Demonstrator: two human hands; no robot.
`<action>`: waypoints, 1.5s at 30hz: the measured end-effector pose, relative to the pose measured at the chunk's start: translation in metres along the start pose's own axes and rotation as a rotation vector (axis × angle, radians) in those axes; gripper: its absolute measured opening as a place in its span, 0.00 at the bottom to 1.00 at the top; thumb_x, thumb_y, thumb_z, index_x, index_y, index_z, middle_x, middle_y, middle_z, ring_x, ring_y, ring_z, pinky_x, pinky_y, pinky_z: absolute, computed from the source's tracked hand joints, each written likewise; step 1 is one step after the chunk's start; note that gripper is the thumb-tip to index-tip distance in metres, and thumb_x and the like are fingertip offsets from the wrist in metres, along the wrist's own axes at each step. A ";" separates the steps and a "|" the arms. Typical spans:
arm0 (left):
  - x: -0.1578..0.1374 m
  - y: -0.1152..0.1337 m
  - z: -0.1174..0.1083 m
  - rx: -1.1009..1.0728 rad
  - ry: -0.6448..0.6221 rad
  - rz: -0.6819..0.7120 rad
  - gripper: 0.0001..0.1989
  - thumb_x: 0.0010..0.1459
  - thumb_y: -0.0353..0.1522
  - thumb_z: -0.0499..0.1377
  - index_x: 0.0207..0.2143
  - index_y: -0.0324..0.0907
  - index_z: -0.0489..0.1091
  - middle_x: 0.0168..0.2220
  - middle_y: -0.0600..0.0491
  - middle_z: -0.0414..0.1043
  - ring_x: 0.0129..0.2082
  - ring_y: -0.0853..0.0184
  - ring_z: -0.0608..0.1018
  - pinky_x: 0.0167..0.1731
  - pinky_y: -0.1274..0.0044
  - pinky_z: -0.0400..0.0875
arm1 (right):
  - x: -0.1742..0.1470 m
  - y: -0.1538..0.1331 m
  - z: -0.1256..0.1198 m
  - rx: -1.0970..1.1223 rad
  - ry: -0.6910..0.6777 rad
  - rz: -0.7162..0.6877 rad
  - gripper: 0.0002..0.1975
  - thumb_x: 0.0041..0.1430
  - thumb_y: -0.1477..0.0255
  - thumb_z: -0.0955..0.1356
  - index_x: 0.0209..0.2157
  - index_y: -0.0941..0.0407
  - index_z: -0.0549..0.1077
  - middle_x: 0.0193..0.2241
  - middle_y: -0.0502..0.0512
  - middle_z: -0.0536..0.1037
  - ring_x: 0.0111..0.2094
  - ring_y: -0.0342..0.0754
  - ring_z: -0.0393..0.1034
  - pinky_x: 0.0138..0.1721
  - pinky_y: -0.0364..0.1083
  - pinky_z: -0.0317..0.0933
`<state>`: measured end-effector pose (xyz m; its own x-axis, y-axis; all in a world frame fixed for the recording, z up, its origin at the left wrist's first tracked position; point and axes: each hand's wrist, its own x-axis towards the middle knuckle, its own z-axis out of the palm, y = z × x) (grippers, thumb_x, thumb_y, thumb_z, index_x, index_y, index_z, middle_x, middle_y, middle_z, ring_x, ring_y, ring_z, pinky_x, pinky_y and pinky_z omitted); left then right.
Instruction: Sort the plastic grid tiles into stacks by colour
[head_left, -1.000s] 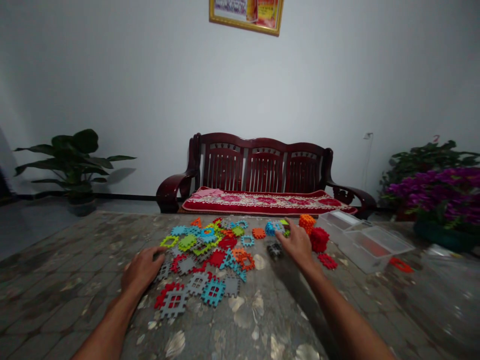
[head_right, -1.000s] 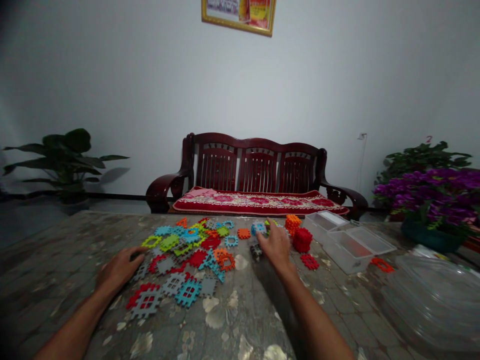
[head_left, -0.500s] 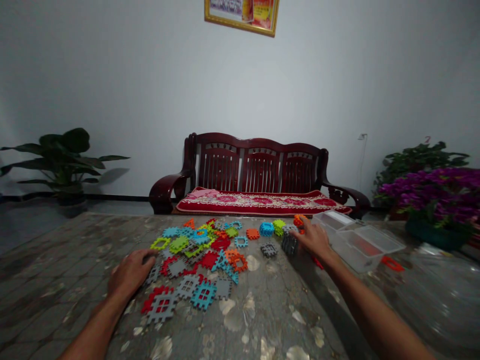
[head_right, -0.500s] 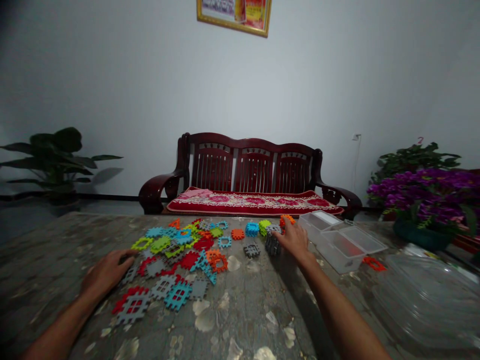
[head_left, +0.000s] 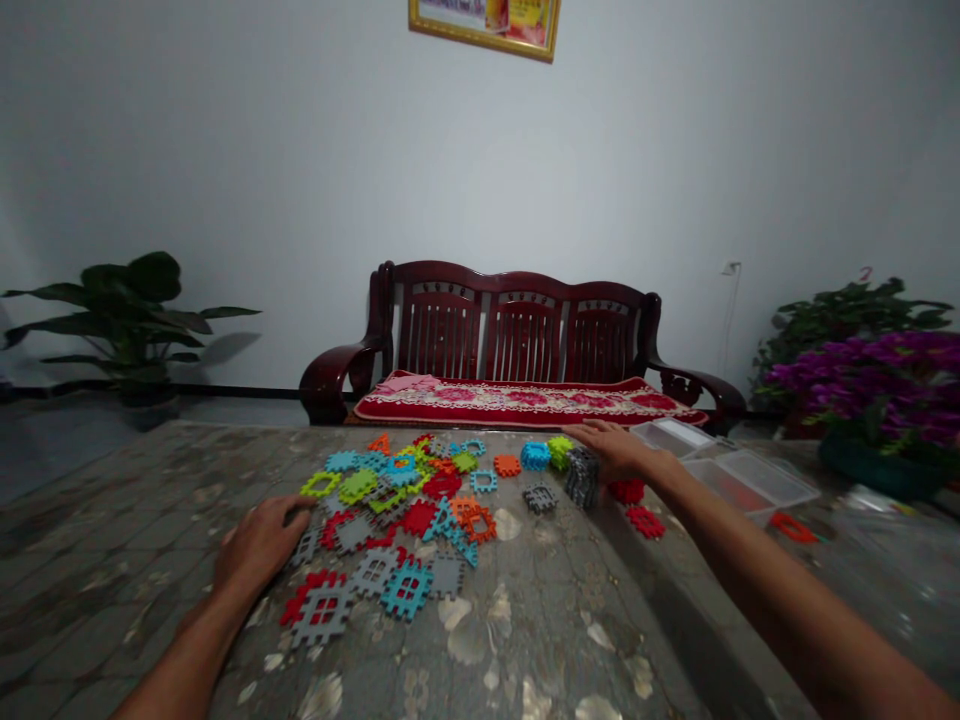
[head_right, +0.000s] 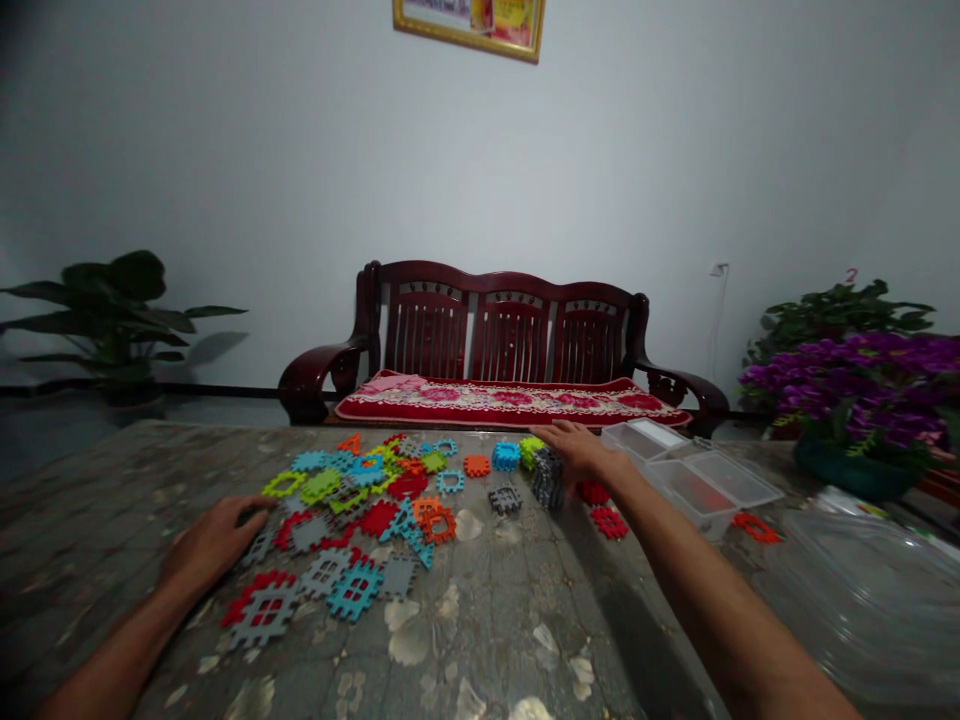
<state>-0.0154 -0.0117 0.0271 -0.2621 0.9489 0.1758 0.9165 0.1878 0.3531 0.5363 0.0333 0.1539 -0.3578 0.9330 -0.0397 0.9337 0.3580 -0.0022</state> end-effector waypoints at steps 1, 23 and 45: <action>0.000 0.000 0.000 -0.002 0.000 0.005 0.22 0.62 0.37 0.47 0.49 0.45 0.77 0.56 0.44 0.74 0.55 0.51 0.75 0.53 0.60 0.70 | 0.002 0.001 0.000 0.007 -0.016 -0.006 0.59 0.31 0.78 0.77 0.68 0.47 0.57 0.67 0.59 0.62 0.68 0.62 0.51 0.66 0.59 0.45; -0.001 0.002 -0.002 0.018 -0.004 -0.001 0.22 0.62 0.37 0.47 0.49 0.45 0.77 0.56 0.45 0.74 0.56 0.51 0.75 0.53 0.59 0.70 | 0.004 -0.001 0.012 0.086 -0.043 -0.007 0.46 0.38 0.80 0.71 0.63 0.50 0.66 0.61 0.55 0.70 0.61 0.57 0.65 0.61 0.51 0.57; -0.002 0.002 -0.001 0.015 0.031 0.005 0.22 0.61 0.37 0.48 0.48 0.45 0.78 0.55 0.45 0.75 0.54 0.51 0.76 0.51 0.59 0.72 | 0.023 -0.019 0.027 0.186 0.062 0.296 0.40 0.47 0.68 0.74 0.63 0.55 0.64 0.60 0.65 0.71 0.57 0.61 0.68 0.55 0.52 0.64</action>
<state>-0.0131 -0.0137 0.0282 -0.2667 0.9414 0.2062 0.9221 0.1870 0.3388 0.5109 0.0469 0.1263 -0.0663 0.9978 -0.0056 0.9812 0.0641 -0.1823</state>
